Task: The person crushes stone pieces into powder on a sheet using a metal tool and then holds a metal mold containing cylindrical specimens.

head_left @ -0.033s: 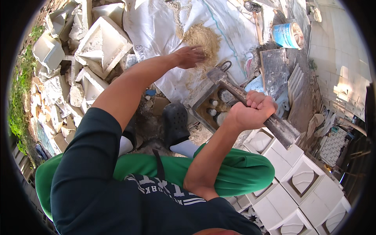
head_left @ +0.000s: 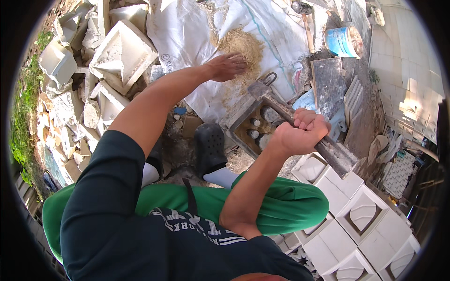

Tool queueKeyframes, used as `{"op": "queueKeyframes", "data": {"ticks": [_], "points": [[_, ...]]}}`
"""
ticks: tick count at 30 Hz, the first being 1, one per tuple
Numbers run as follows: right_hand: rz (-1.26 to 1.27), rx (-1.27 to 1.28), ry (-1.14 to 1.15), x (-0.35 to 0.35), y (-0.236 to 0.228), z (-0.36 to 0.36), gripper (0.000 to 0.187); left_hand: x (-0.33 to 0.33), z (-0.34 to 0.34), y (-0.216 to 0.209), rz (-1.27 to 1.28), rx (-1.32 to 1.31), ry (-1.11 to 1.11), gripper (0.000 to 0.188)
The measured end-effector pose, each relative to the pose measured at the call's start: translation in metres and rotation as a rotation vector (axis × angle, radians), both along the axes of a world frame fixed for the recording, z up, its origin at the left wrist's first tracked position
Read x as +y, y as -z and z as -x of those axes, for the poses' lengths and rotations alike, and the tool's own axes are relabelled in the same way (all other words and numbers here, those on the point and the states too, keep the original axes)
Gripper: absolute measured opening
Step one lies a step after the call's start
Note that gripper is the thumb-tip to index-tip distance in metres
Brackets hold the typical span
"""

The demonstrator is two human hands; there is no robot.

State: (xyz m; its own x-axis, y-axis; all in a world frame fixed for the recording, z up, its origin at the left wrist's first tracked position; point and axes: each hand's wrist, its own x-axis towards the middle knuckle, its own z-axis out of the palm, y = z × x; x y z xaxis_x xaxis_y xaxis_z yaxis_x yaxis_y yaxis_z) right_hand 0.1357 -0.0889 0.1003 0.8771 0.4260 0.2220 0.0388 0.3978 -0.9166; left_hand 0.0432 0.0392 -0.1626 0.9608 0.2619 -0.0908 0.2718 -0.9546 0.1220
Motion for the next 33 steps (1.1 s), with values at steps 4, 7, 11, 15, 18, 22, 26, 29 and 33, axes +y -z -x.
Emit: {"op": "queueKeyframes", "data": {"ticks": [4,7,11,15,18,22,26,29,33], "points": [[0.002,0.035,-0.015,-0.003,0.005,0.005,0.023,-0.013,0.023,0.021,0.062,-0.225,0.240,0.056],[-0.019,0.038,-0.059,-0.008,0.007,0.006,0.022,-0.006,0.028,0.025,0.090,-0.150,0.240,0.055],[0.007,0.078,-0.010,-0.009,0.011,0.003,0.023,0.015,0.011,-0.008,0.096,-0.070,0.263,0.049],[0.041,0.060,-0.009,-0.011,0.013,0.007,0.024,0.030,0.035,0.002,0.120,-0.243,0.024,0.052],[0.033,0.039,-0.046,-0.011,0.021,0.007,0.025,0.025,0.036,0.013,0.015,-0.492,-0.821,0.059],[0.032,0.071,-0.070,-0.010,0.020,0.011,0.025,0.010,0.013,0.030,0.252,-0.383,-1.013,0.067],[0.055,0.086,-0.088,-0.010,0.023,0.016,0.026,0.001,-0.016,0.034,0.292,-0.304,-0.891,0.070],[0.058,0.097,-0.084,-0.011,0.024,0.018,0.027,0.000,-0.025,0.029,0.326,-0.396,-0.815,0.062],[0.053,0.102,-0.094,-0.015,0.025,0.010,0.026,0.003,-0.027,0.007,0.345,-0.681,-0.987,0.049]]}}
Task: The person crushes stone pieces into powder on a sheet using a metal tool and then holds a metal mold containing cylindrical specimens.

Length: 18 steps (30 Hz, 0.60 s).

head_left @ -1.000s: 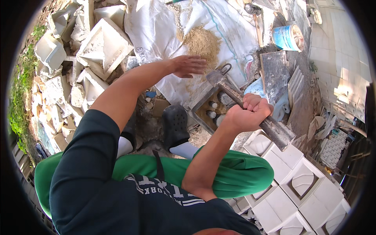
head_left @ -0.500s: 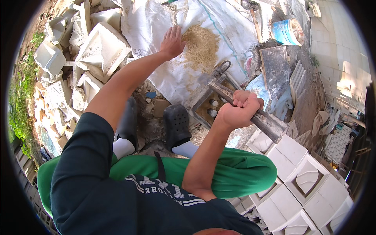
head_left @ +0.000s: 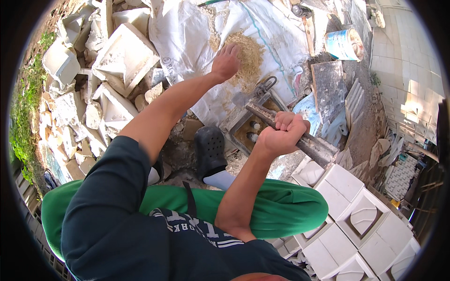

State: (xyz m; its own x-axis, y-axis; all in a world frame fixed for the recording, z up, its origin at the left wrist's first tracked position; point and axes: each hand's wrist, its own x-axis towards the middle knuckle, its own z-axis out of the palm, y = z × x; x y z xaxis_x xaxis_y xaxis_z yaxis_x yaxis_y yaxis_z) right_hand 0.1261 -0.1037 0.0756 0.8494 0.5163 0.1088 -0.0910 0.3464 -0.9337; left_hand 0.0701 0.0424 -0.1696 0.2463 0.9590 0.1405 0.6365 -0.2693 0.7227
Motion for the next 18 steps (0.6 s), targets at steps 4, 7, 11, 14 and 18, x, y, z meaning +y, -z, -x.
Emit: {"op": "queueKeyframes", "data": {"ticks": [4,7,11,14,18], "points": [[-0.004,-0.031,-0.036,-0.001,0.003,0.003,0.026,0.048,0.027,-0.006,0.052,0.041,0.002,0.038],[0.038,-0.023,-0.011,0.000,0.005,0.001,0.025,0.086,0.036,-0.013,0.196,0.312,0.172,0.036],[0.023,0.001,-0.030,0.003,0.007,-0.001,0.025,0.094,0.038,-0.004,0.122,0.340,0.303,0.034],[-0.015,0.030,-0.078,0.004,0.012,0.002,0.025,0.100,0.047,0.009,0.047,0.367,0.298,0.028],[0.004,0.030,-0.082,0.000,0.013,0.000,0.024,0.097,0.042,0.005,0.081,0.330,0.231,0.017]]}}
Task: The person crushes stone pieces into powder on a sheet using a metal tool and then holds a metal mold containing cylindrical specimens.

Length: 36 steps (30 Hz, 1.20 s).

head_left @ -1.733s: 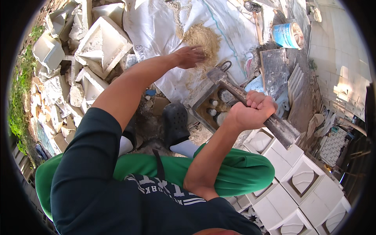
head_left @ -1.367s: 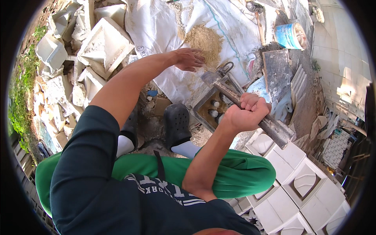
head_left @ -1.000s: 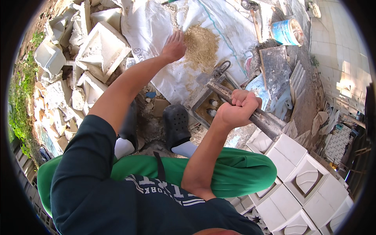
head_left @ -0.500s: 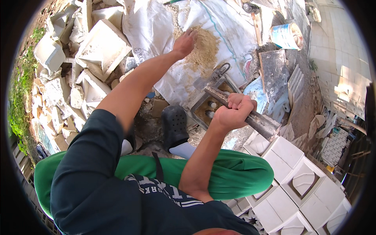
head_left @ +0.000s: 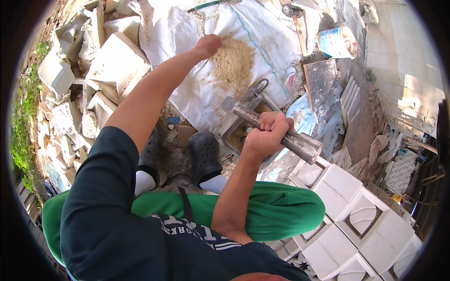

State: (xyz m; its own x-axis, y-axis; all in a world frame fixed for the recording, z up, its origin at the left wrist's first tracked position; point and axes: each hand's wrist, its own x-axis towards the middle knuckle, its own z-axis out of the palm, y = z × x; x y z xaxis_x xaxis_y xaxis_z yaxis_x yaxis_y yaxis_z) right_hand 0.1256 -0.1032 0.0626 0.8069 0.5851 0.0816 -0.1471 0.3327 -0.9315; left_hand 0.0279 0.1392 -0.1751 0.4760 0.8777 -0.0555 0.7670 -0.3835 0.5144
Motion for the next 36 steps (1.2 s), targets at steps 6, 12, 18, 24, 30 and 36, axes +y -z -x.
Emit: {"op": "queueKeyframes", "data": {"ticks": [6,12,18,24,30,36], "points": [[0.023,0.020,0.039,-0.006,0.004,-0.001,0.021,-0.030,0.009,-0.012,0.194,-0.178,-0.011,0.019],[0.016,0.052,0.005,-0.009,0.004,0.002,0.020,-0.073,0.047,-0.002,0.340,-0.070,0.337,0.026],[-0.057,0.037,-0.084,-0.002,0.001,0.013,0.023,-0.134,0.085,-0.003,-0.161,0.210,0.371,0.031],[-0.084,0.038,-0.280,0.026,-0.042,0.038,0.031,-0.176,0.113,-0.017,-0.083,0.472,0.346,0.061],[0.009,-0.054,-0.370,0.056,-0.023,0.085,0.029,-0.188,0.130,-0.029,-0.123,0.334,0.058,0.080],[0.135,-0.244,-0.597,0.084,0.066,0.098,0.023,-0.196,0.131,-0.029,0.042,0.292,0.031,0.083]]}}
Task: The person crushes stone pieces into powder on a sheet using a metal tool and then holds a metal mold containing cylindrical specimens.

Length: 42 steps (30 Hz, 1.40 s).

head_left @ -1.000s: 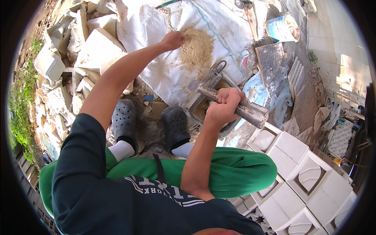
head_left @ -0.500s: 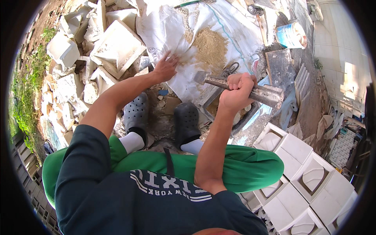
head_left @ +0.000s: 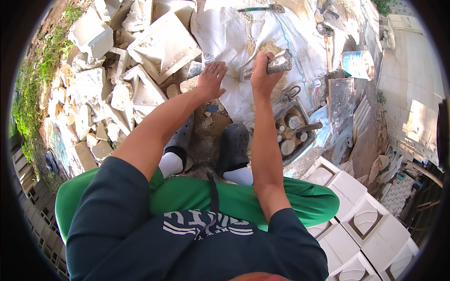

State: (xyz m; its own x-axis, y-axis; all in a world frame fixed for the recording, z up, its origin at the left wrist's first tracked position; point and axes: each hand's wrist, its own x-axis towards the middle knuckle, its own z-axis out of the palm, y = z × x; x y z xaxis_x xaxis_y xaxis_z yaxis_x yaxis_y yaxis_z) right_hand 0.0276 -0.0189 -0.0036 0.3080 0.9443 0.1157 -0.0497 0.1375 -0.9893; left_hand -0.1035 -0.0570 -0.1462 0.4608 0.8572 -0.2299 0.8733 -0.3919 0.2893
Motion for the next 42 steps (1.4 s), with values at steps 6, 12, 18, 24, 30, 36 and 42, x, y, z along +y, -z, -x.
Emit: {"op": "queueKeyframes", "data": {"ticks": [6,12,18,24,30,36,42], "points": [[-0.047,0.090,0.086,-0.005,-0.060,0.003,0.027,0.003,0.006,0.004,-0.004,-0.010,-0.057,0.084],[-0.009,0.073,0.015,-0.005,-0.010,-0.012,0.026,0.007,0.001,0.001,-0.025,-0.072,-0.045,0.084],[0.005,0.132,-0.012,-0.004,-0.040,-0.023,0.026,0.005,0.001,0.002,0.008,-0.022,-0.066,0.086],[-0.040,0.138,0.045,-0.008,-0.006,-0.018,0.028,0.012,-0.005,-0.006,0.028,0.013,-0.047,0.086],[0.022,0.157,0.157,-0.025,-0.027,-0.037,0.028,0.003,0.002,-0.006,-0.036,0.001,-0.016,0.084],[-0.036,0.196,0.287,-0.071,-0.064,-0.069,0.021,0.012,0.024,-0.003,-0.179,0.004,0.587,0.048],[-0.060,0.182,0.404,-0.096,-0.072,-0.090,0.015,0.017,-0.009,-0.054,-0.420,-0.380,0.747,0.028]]}}
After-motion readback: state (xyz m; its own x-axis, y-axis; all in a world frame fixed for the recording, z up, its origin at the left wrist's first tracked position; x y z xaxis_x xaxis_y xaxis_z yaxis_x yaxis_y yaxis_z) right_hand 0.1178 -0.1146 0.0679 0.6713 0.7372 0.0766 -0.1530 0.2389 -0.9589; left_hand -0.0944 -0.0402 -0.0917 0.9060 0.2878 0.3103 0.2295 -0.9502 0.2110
